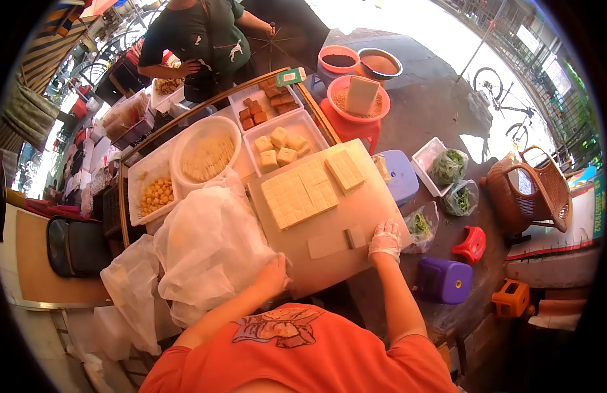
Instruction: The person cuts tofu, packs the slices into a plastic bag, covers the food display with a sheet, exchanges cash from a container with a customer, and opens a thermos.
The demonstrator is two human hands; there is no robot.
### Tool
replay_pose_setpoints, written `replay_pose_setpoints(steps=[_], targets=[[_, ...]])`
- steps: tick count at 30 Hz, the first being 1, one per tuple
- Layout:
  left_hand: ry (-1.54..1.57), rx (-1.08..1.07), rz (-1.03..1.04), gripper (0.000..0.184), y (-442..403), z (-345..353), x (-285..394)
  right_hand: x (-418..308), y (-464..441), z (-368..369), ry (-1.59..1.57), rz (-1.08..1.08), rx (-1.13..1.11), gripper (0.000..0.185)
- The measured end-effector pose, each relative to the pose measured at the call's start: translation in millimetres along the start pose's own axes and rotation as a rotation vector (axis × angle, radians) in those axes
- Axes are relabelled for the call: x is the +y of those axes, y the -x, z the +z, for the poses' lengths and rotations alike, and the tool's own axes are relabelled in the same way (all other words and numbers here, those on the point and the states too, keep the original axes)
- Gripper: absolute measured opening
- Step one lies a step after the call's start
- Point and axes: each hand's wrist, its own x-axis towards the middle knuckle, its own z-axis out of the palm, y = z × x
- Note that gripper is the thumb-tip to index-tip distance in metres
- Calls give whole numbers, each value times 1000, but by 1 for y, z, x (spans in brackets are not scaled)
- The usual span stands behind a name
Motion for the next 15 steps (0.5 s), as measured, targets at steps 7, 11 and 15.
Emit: replay_pose_setpoints(steps=[7,11,15], targets=[[-128,-151,42,63,-4,7,-3,1,-10,-22,44,-9,-234,76],[-36,-256,-72,51,-16,18,-11,-1,-11,-18,76,-11,-175,68],[157,-312,-211,44,-21,17,-13,-1,-9,-17,88,-8,-146,67]])
